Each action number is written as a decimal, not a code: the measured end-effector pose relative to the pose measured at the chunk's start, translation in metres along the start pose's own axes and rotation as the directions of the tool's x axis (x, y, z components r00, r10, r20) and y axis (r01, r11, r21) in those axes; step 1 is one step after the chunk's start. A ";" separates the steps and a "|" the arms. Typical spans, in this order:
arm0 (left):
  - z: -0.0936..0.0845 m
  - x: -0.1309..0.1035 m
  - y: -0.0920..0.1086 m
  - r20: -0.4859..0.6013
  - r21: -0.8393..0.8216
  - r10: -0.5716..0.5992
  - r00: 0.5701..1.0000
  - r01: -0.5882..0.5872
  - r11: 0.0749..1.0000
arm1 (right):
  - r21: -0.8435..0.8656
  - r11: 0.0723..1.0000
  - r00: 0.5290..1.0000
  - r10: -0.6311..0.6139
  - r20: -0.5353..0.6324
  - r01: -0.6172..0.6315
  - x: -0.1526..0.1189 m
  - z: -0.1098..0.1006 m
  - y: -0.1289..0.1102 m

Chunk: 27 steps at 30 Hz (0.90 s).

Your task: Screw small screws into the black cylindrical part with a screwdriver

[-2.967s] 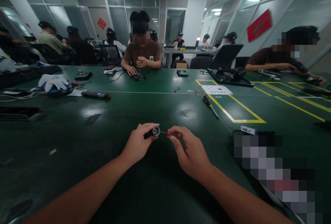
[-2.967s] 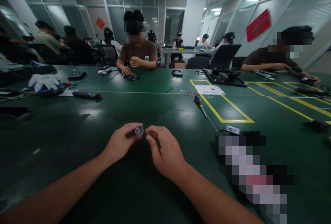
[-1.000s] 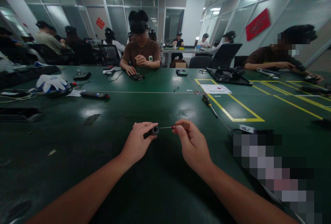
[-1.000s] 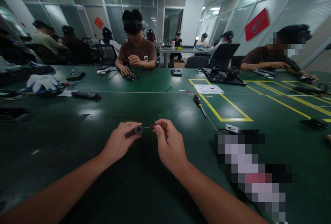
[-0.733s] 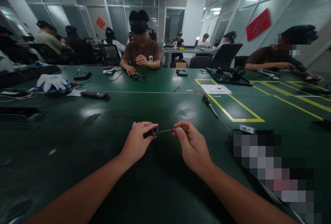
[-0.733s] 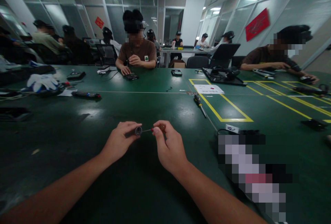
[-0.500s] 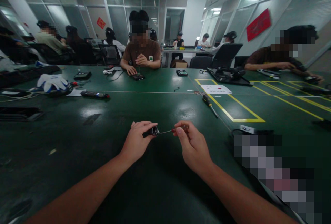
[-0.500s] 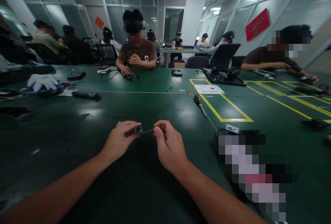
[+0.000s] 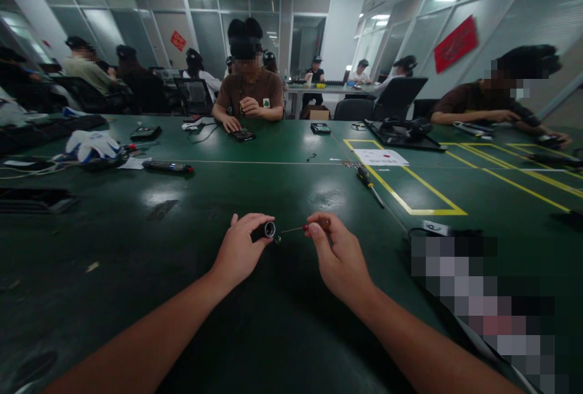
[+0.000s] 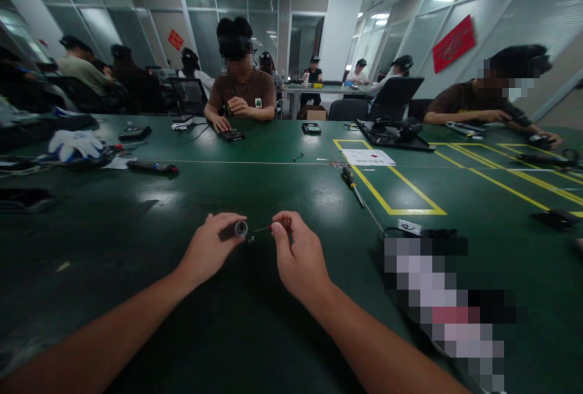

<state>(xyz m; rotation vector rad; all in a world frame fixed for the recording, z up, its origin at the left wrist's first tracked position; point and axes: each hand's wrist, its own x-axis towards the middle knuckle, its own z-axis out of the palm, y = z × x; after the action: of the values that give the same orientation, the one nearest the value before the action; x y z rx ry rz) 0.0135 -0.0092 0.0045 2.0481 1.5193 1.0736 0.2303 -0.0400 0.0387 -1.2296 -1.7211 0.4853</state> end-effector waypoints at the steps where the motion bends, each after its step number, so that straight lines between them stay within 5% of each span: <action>1: 0.000 0.000 0.000 -0.006 -0.009 0.002 1.000 -0.002 1.000 | 0.004 1.000 1.000 0.003 0.000 -0.003 0.000 0.000 0.000; 10: -0.003 -0.001 0.009 0.083 -0.100 -0.017 0.996 0.025 0.995 | 0.024 1.000 0.999 -0.002 -0.041 0.003 0.001 -0.001 -0.001; 19: -0.007 -0.002 0.014 0.284 0.132 0.150 0.947 -0.193 0.972 | 0.031 0.999 0.998 -0.017 -0.065 0.019 0.001 -0.001 -0.003; 27: 0.003 0.000 0.007 0.291 0.382 0.080 0.953 -0.193 0.904 | 0.033 0.999 0.997 -0.005 -0.079 0.007 0.001 -0.003 -0.002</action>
<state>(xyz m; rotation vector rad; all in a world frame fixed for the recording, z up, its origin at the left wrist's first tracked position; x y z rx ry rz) 0.0202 -0.0109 0.0077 2.4930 1.5708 0.5129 0.2313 -0.0401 0.0424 -1.2042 -1.6432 0.4538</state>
